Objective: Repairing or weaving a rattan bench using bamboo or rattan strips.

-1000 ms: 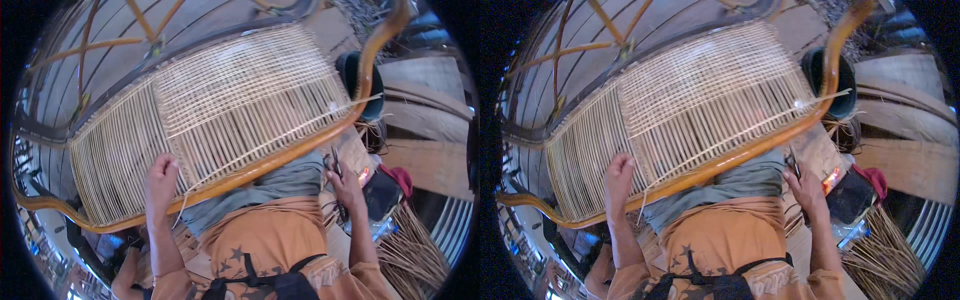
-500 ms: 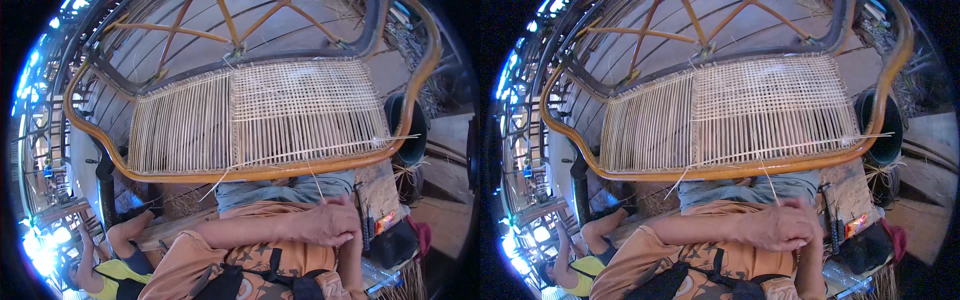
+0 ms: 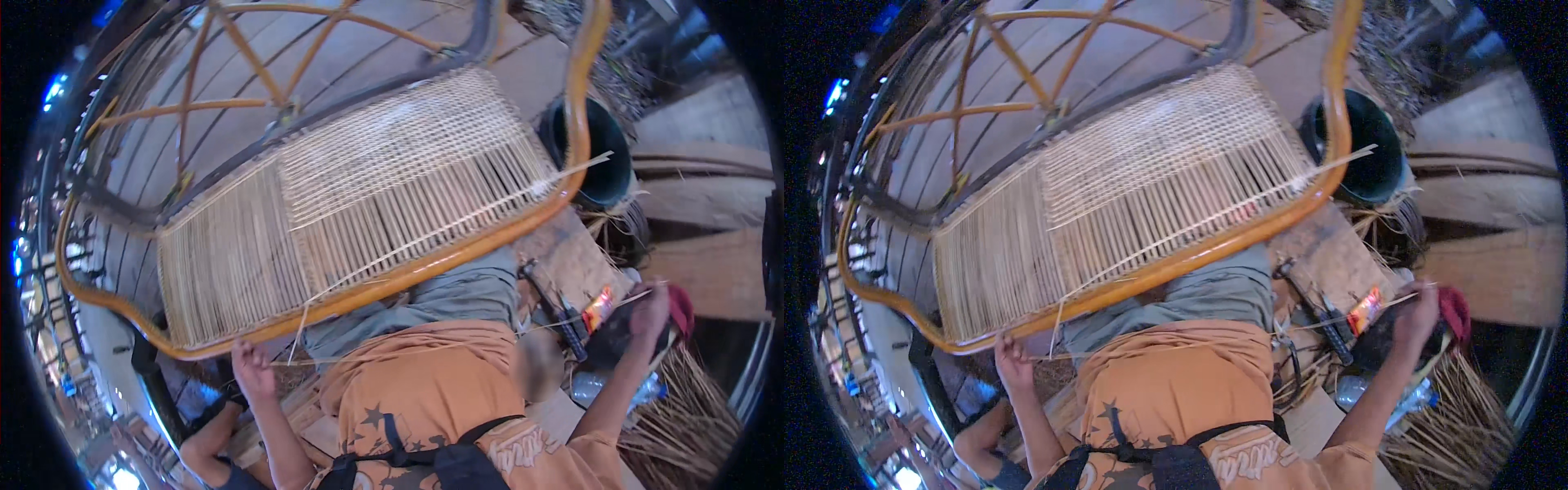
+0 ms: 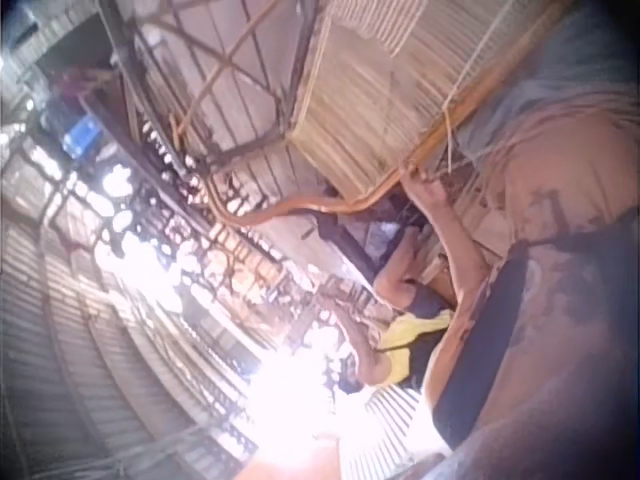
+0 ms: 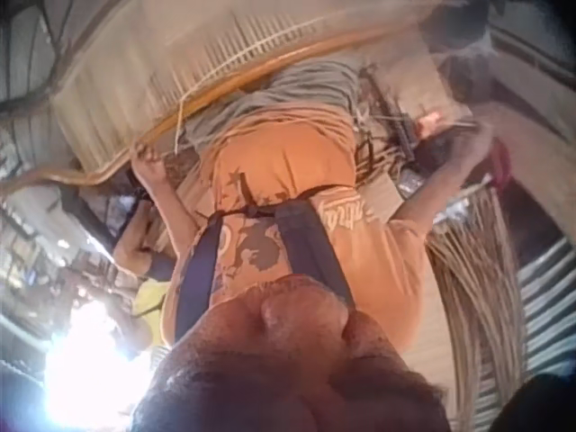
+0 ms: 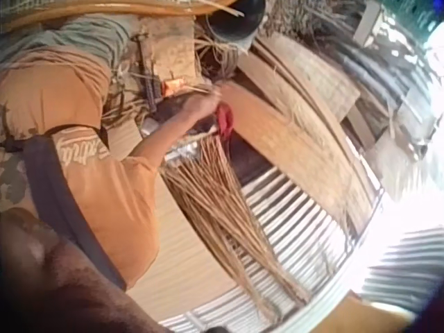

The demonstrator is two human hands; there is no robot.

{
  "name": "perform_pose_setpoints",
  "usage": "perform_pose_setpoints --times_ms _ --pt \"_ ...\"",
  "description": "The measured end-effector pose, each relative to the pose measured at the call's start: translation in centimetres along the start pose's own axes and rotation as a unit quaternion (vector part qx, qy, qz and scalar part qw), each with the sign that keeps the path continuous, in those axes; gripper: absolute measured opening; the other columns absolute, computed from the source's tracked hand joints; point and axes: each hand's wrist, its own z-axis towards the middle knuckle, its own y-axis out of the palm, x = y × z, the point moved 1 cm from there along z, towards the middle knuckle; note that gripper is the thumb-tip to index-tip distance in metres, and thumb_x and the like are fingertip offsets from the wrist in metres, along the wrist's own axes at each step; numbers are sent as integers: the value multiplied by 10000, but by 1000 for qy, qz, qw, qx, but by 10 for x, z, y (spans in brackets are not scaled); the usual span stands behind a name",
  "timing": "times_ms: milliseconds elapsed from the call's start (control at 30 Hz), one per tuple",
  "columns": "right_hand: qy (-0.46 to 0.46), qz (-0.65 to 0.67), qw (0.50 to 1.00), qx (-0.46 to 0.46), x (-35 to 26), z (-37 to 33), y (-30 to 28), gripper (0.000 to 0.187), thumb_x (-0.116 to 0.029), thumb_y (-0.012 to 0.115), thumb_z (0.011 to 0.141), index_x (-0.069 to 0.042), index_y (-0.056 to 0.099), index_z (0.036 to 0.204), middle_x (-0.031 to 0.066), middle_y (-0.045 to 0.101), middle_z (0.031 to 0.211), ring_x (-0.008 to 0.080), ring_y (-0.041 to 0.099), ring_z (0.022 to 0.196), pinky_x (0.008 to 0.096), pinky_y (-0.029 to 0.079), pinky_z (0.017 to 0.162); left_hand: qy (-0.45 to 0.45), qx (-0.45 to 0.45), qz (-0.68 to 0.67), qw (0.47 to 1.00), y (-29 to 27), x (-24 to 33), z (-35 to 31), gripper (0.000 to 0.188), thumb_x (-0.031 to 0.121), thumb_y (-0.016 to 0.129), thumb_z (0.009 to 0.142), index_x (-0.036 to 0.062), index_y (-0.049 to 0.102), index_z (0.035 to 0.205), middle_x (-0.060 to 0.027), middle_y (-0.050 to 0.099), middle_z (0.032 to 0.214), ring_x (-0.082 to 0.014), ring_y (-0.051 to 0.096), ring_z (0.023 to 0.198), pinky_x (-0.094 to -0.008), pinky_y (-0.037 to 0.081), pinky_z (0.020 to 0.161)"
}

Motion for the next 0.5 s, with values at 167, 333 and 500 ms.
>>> perform_pose_setpoints --times_ms 167,333,500 --pt "223 -698 680 -18 35 -26 -17 388 -357 563 874 17 665 865 173 623 621 255 623 514 383 485 497 54 104 154 981 -30 -10 16 120 232 550 930 119 562 966 33 513 712 -70 459 568 -203 368 470" --pt "-74 -564 822 14 17 8 62 346 -318 573 869 0 640 989 197 647 875 281 643 852 355 483 756 163 127 515 832 -17 15 35 272 197 516 930 -16 619 1064 -31 624 907 -71 520 710 -198 411 613" --pt "-130 -475 870 -25 20 77 129 284 -234 565 875 9 630 1005 177 649 859 263 628 785 325 475 752 211 139 615 747 -39 26 50 301 114 488 894 -55 568 1130 -115 616 1012 -206 574 868 -285 462 776"
